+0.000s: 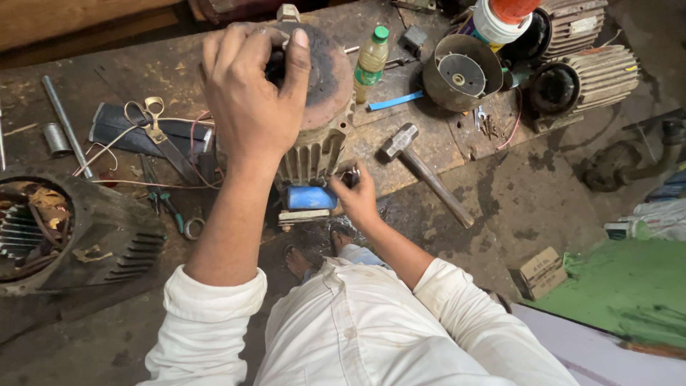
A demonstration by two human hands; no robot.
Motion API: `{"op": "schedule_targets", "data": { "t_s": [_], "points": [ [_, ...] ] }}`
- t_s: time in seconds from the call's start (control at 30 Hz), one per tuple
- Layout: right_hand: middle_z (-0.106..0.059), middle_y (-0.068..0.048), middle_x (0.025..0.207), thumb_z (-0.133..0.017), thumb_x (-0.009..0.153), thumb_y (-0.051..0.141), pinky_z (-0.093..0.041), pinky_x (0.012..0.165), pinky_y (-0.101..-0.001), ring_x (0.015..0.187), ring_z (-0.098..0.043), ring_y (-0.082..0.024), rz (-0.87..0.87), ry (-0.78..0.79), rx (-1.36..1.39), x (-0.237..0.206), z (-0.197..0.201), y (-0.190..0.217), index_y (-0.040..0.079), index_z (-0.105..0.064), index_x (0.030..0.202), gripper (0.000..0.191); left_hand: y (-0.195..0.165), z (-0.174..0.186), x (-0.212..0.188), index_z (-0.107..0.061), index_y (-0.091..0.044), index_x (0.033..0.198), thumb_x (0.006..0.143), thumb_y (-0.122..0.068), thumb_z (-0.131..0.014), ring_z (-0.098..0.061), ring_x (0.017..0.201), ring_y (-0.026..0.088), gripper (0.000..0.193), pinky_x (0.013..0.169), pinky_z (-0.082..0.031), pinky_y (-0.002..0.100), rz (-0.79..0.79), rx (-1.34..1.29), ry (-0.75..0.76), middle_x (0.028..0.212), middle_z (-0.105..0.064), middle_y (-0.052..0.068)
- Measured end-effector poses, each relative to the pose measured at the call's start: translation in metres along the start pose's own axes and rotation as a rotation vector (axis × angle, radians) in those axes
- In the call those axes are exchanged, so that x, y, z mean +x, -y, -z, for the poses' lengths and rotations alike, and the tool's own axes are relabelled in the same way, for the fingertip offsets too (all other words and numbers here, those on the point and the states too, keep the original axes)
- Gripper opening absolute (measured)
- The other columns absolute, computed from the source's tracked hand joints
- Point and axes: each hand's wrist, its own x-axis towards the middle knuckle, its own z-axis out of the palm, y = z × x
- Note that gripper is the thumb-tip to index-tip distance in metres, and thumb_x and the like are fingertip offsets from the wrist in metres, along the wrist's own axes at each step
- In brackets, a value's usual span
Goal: The person uses a wrench to tighten bolts on an electric motor mounted on a wooden workbench. They repeatedly adjust the wrench and reposition the motor to access different fasteners while another person works nearby.
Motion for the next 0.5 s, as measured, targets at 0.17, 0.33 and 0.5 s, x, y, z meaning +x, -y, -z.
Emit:
{"op": "schedule_targets", "data": {
  "t_s": [0.17, 0.33, 0.5],
  "points": [
    [-0.062, 0.000, 0.094, -0.073, 0.095, 0.002, -0.047, 0.076, -0.0246, 0.085, -0.055, -0.008, -0.073, 0.003, 0.035, 0.0002, -0.0007, -0.0035, 0.004, -0.061, 0.108, 0.018, -0.0012, 0.0005, 0.0009, -0.073, -0.005, 0.096, 0.113, -0.039, -0.067, -0.059, 0.105, 0.031, 0.039, 0.098, -0.047, 0.046, 0.015, 0.006, 0.008, 0.101, -0.067, 0.010],
    [-0.063, 0.002, 0.095, -0.074, 0.090, 0.002, -0.051, 0.079, -0.0233, 0.088, -0.060, -0.006, -0.011, 0.004, 0.029, 0.0001, -0.0020, -0.0025, 0.006, -0.058, 0.106, 0.023, -0.0019, 0.0018, 0.0012, -0.074, -0.005, 0.098, 0.109, -0.037, -0.065, -0.058, 0.105, 0.031, 0.036, 0.097, -0.047, 0.046, 0.018, 0.011, 0.015, 0.100, -0.066, 0.010],
    [-0.062, 0.002, 0.093, -0.074, 0.092, 0.002, -0.046, 0.074, -0.0235, 0.083, -0.055, -0.007, -0.022, 0.018, -0.022, 0.0005, -0.0021, -0.0005, 0.005, -0.060, 0.107, 0.021, -0.0014, 0.0005, 0.0006, -0.073, -0.005, 0.097, 0.110, -0.038, -0.064, -0.058, 0.108, 0.031, 0.037, 0.098, -0.047, 0.046, 0.007, 0.007, 0.002, 0.104, -0.067, 0.009]
  ]
}}
